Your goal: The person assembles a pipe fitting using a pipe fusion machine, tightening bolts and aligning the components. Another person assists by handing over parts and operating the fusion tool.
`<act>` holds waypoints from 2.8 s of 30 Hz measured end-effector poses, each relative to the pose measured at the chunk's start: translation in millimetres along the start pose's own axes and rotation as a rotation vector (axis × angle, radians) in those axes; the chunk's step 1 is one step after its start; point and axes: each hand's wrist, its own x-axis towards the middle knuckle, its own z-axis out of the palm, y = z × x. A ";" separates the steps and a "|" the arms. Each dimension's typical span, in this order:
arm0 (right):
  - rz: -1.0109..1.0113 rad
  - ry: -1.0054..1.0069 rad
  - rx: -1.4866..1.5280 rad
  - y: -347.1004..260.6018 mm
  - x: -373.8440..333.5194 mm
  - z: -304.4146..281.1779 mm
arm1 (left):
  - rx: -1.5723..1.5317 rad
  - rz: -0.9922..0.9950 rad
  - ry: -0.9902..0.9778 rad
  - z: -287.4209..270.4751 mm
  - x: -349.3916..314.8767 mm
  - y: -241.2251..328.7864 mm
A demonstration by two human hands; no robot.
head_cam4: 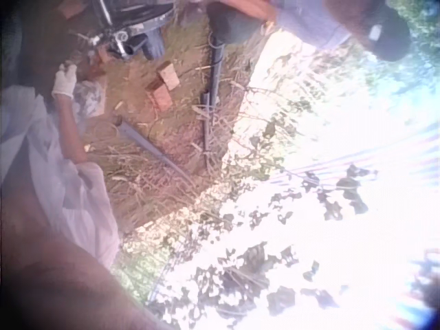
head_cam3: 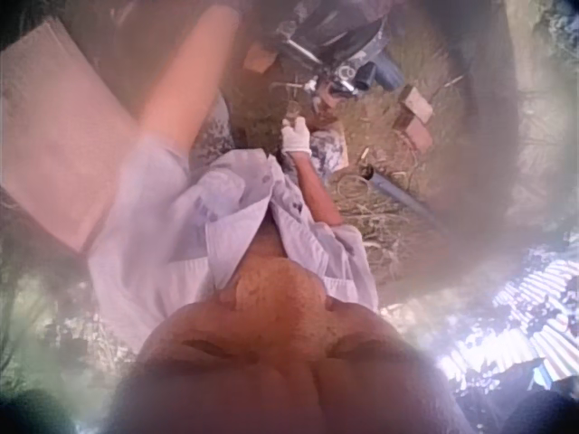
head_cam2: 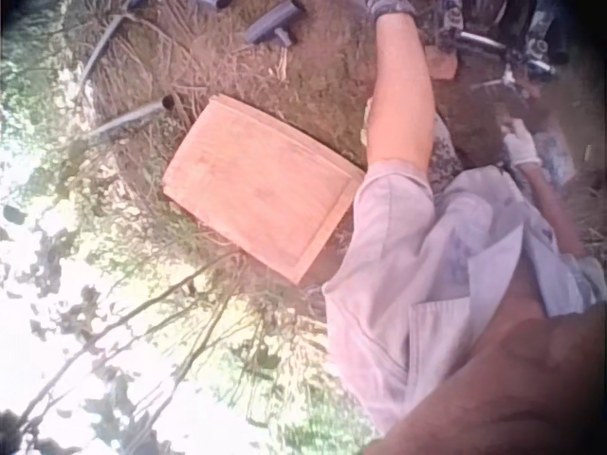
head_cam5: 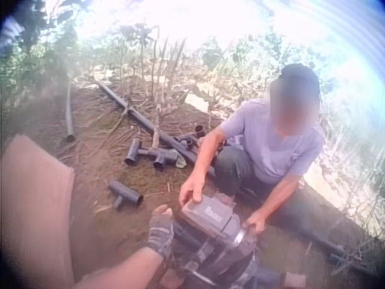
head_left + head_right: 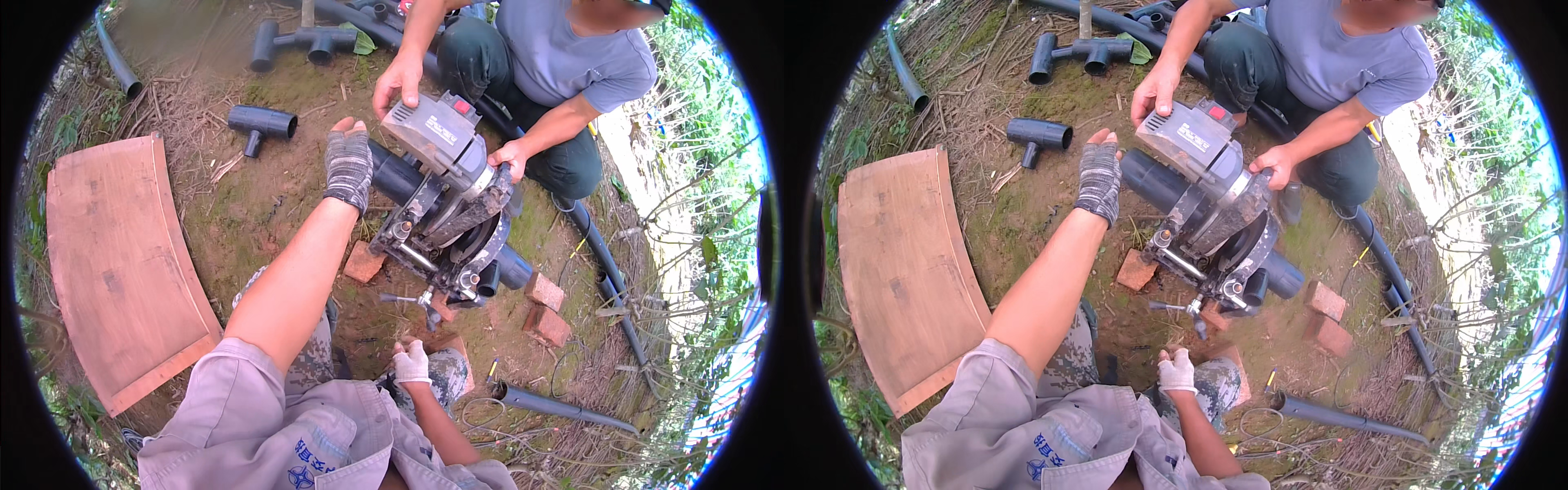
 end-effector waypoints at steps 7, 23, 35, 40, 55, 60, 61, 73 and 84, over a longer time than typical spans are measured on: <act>-0.157 0.389 0.003 -3.6 19.8 -22.8 | -0.037 -0.095 0.017 3.3 7.6 -10.0; 0.034 0.296 -0.652 31.5 70.8 -52.0 | 0.015 -0.186 -0.065 -3.7 -17.1 10.6; 0.419 -0.364 1.480 -88.2 93.9 106.6 | 0.166 -0.196 -0.130 -9.3 -21.3 11.2; 0.573 -0.111 1.446 -96.0 64.6 35.0 | 0.156 -0.201 -0.193 -4.0 -27.2 8.9; 0.666 0.191 1.134 -4.8 107.9 29.8 | 0.104 -0.199 -0.221 -3.4 -42.1 33.5; 0.658 0.201 1.040 -5.3 108.4 26.9 | 0.124 -0.197 -0.242 -2.9 -43.4 30.8; 0.656 0.201 1.023 -4.6 107.7 26.1 | 0.130 -0.195 -0.243 -3.3 -44.1 30.9; 0.657 0.206 0.792 -9.5 111.6 23.8 | 0.118 -0.200 -0.307 4.3 -52.7 28.5; 0.668 0.195 0.771 -10.9 110.2 22.0 | 0.201 -0.229 -0.387 10.1 -49.8 16.9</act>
